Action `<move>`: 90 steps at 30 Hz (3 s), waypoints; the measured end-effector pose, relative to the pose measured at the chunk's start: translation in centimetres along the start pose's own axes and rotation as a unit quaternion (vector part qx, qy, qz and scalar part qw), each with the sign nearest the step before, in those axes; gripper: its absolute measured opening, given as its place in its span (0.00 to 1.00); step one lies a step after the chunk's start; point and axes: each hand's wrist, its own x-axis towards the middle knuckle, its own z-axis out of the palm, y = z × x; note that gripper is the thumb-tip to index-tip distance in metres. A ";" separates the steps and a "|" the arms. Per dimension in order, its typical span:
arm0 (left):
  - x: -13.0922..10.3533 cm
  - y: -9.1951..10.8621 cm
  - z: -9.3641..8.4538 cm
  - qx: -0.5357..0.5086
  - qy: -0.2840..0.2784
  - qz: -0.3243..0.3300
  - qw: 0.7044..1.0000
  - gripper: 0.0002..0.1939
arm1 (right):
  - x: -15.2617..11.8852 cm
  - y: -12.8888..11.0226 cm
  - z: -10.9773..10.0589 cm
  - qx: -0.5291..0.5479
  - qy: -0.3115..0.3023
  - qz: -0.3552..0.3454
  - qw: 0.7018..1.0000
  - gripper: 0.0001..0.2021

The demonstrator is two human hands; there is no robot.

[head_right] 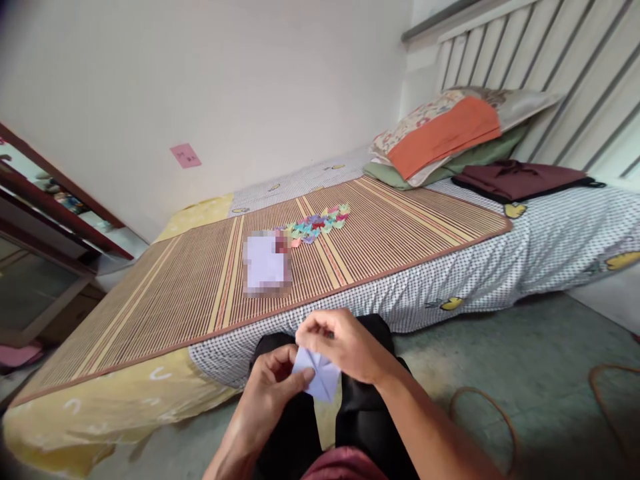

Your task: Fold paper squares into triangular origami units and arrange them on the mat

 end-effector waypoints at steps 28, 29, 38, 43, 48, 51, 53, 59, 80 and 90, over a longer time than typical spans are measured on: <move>0.2 2.4 -1.1 -0.079 0.083 -0.008 0.993 0.25 | -1.3 0.4 2.5 -0.157 0.100 -0.051 0.981 0.11; 0.1 2.6 -1.1 -0.090 0.052 -0.030 0.994 0.24 | -1.3 0.4 2.5 -0.163 0.096 -0.061 0.980 0.12; 0.0 1.2 -0.1 -0.119 0.077 -0.009 0.990 0.15 | -1.2 1.2 2.5 -0.165 0.074 -0.119 0.976 0.07; 0.0 0.9 0.2 -0.107 0.103 0.053 0.987 0.10 | -1.2 1.2 2.6 -0.142 0.110 -0.122 0.976 0.06; 0.0 0.8 0.1 -0.081 0.135 0.079 0.984 0.09 | -1.5 1.2 3.0 -0.041 0.140 -0.108 0.983 0.09; 0.0 0.9 0.1 -0.075 0.138 0.081 0.984 0.10 | -1.5 1.6 3.2 0.040 0.135 -0.085 0.986 0.10; -0.1 0.9 0.1 -0.067 0.137 0.092 0.984 0.10 | -1.4 2.0 3.3 0.082 0.133 -0.072 0.985 0.10; -0.4 0.9 0.0 0.015 0.160 0.165 0.973 0.07 | -1.1 2.2 3.8 0.149 0.145 -0.025 0.978 0.14; -1.6 0.8 -0.4 0.226 0.187 0.290 0.911 0.06 | -1.5 1.3 3.9 0.094 0.134 -0.028 0.986 0.12; -1.9 0.7 1.2 0.159 0.249 0.284 0.912 0.03 | -1.9 0.4 4.8 0.072 0.166 -0.071 0.981 0.13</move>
